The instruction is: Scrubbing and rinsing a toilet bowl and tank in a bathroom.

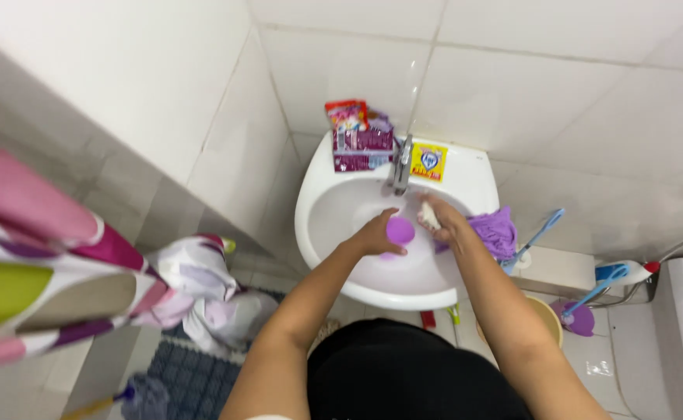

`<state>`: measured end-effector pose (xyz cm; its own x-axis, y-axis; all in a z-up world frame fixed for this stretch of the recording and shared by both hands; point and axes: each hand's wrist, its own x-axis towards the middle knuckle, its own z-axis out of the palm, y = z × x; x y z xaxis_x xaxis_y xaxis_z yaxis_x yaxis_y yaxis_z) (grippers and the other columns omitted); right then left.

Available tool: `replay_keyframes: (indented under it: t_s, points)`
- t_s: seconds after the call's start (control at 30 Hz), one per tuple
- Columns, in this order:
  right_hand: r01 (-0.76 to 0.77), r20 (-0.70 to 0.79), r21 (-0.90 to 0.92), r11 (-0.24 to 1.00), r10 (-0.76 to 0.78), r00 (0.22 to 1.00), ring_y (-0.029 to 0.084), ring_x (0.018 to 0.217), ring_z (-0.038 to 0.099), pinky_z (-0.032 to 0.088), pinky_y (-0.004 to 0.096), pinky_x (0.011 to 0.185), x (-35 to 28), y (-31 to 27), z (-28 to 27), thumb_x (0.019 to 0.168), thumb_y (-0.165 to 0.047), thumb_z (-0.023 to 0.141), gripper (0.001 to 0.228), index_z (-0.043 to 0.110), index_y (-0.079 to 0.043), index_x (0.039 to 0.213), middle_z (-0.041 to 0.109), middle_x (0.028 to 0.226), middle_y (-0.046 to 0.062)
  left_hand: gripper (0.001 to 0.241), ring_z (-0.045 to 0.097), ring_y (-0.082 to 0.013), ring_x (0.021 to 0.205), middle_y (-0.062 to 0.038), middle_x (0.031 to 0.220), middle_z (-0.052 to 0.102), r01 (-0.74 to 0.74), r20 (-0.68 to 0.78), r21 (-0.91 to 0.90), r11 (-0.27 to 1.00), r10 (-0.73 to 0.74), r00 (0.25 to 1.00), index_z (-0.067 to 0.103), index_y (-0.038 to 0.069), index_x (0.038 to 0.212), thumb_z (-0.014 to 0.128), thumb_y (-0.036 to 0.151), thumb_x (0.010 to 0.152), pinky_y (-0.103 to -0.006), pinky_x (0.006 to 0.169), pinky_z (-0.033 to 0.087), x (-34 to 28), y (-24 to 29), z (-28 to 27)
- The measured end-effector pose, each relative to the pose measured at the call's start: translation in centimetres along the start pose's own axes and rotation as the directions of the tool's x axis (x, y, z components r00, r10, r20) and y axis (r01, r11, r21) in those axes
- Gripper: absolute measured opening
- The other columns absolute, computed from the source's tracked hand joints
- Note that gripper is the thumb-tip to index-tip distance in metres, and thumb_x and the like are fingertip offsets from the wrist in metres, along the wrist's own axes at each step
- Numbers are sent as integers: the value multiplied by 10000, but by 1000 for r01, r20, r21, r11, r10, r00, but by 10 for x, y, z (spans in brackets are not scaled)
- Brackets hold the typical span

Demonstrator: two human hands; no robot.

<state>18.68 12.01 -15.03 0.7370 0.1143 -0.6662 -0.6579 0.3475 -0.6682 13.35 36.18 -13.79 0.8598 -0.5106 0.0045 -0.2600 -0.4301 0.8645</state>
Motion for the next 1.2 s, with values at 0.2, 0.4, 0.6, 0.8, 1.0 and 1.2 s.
replay_keyframes:
  t_s: [0.2,0.4,0.6,0.8,1.0,1.2]
  points:
    - [116,-20,21,993,-116,993,291,825,726,642,420,681,-29,-14,43,897,60,598,557,395,-158,1369,715,1104,180,401,725,-355,847,-172,895,753,120,-265,131,984,-81,961,732,43,890,666,435,942,-476,772,558,43,72,-87]
    - [167,-19,102,981,-166,986,338,880,715,633,473,683,-18,-8,54,843,158,506,707,362,-226,1418,638,1162,207,414,694,-416,978,-237,1023,725,215,-56,340,916,-208,976,748,39,1005,560,407,1016,-524,834,543,121,83,-103]
    - [198,-3,112,974,-199,980,384,906,735,654,495,779,-14,3,62,961,91,604,458,407,-49,1350,636,1148,240,425,697,-438,949,-264,961,721,90,-69,298,950,-73,995,753,3,957,558,371,1044,-515,865,538,161,43,-57]
    - [142,96,-19,990,-139,986,312,886,754,662,465,771,-4,2,90,886,86,618,381,520,-60,1224,681,1064,165,275,721,-324,720,-178,781,721,101,-287,-64,993,-116,951,653,11,843,643,268,939,-438,656,557,66,-11,-68]
    - [200,-89,-322,926,-240,967,274,885,676,594,461,715,-17,0,122,995,-147,670,319,581,-19,1274,673,1052,150,261,733,-293,812,-110,957,763,411,40,-467,783,-446,894,634,53,1055,617,263,901,-453,687,610,36,-47,-19]
    - [255,133,-170,952,-234,963,234,903,725,648,372,744,13,8,84,923,-77,676,395,538,6,1284,695,1051,123,1351,453,-354,1373,-266,1512,400,184,70,-389,903,-171,983,-69,16,1591,964,375,799,-437,1112,406,25,-56,8]
